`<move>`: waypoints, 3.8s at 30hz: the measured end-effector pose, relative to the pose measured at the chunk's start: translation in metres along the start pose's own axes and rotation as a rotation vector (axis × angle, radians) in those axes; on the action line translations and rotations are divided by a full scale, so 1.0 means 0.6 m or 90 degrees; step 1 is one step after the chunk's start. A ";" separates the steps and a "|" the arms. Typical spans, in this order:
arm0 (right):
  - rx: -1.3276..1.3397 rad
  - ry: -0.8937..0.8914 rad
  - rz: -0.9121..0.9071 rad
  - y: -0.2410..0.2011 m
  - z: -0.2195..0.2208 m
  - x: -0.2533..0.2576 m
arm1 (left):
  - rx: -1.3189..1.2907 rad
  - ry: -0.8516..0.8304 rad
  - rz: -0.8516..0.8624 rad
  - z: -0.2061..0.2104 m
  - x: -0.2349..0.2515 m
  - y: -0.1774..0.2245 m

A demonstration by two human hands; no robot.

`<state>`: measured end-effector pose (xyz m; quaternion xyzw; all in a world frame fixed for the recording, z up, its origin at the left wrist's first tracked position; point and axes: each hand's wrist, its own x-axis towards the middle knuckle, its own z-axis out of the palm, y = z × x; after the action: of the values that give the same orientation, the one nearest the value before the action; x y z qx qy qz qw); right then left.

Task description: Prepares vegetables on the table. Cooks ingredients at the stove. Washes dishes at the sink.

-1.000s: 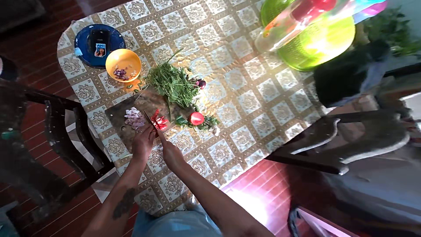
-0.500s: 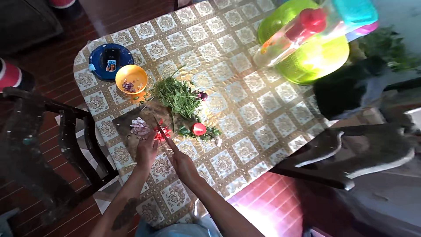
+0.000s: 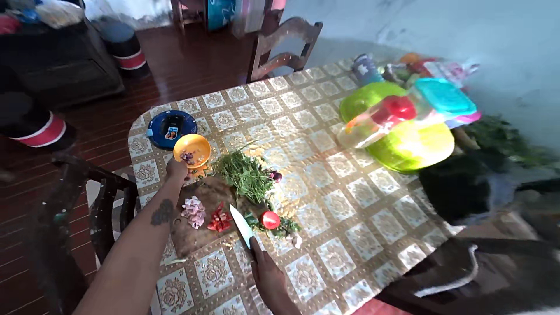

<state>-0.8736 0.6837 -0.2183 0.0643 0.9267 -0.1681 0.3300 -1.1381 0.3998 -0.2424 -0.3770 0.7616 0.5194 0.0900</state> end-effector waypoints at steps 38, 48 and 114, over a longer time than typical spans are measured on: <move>-0.413 -0.316 -1.294 -1.224 0.577 -0.840 | -0.332 0.533 -0.077 -1.363 -0.836 -0.763; -0.371 -0.421 -1.543 -1.581 0.822 -0.956 | -0.526 0.698 -0.112 -1.695 -0.783 -0.908; -0.516 -0.353 -1.686 -2.241 1.015 -1.149 | -1.012 1.090 0.148 -1.972 -0.802 -1.065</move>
<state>-0.2904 -0.7947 0.1380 -0.9738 0.1899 -0.0821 0.0943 -0.0737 -0.4979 0.0752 -0.4815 0.0649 0.4310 -0.7604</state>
